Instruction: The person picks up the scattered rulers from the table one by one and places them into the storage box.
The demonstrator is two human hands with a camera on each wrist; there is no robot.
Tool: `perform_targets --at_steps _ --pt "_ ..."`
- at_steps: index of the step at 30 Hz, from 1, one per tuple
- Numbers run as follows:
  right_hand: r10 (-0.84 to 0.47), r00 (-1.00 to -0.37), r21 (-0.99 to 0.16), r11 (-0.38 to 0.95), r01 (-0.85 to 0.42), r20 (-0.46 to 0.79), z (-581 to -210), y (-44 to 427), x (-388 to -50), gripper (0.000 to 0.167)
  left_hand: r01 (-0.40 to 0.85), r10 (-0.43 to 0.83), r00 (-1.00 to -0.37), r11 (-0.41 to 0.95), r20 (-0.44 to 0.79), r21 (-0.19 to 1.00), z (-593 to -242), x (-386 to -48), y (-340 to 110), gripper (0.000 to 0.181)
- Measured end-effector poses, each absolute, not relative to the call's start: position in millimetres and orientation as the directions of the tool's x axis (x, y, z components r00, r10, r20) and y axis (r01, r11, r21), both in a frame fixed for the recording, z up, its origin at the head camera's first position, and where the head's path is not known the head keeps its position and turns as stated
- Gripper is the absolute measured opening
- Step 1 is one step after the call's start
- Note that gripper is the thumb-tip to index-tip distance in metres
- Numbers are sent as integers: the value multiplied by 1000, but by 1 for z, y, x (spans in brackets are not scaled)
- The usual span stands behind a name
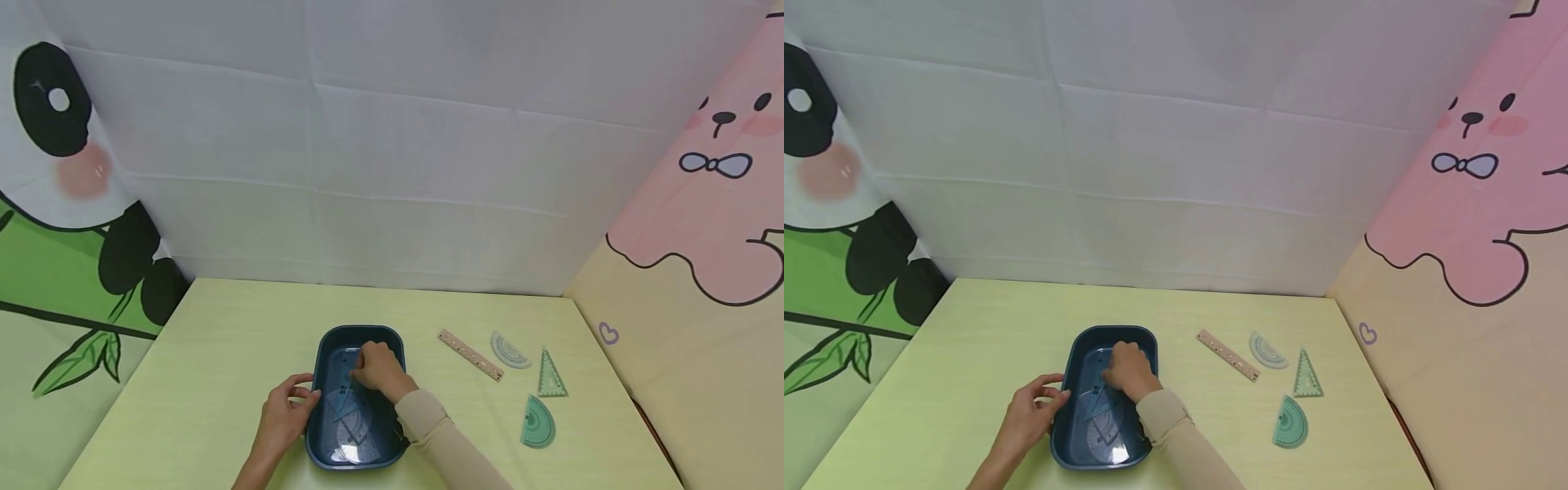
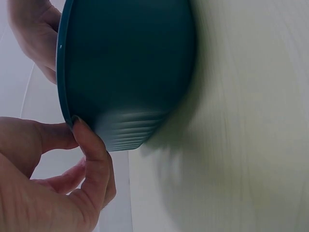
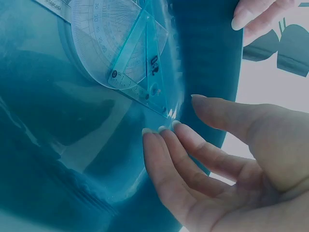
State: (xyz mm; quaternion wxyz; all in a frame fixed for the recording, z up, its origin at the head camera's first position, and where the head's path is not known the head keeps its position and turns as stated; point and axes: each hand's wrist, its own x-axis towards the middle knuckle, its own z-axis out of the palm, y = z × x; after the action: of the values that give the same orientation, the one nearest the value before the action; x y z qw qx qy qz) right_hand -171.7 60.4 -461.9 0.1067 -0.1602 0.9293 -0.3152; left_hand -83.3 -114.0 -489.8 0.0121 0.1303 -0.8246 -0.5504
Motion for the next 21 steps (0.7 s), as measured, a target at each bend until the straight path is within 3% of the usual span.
perform_targets --at_steps 21 --pt "-438 -898 -684 645 -340 33 -446 83 -167 11 -210 -232 -964 347 -133 914 -489 -82 -115 35"
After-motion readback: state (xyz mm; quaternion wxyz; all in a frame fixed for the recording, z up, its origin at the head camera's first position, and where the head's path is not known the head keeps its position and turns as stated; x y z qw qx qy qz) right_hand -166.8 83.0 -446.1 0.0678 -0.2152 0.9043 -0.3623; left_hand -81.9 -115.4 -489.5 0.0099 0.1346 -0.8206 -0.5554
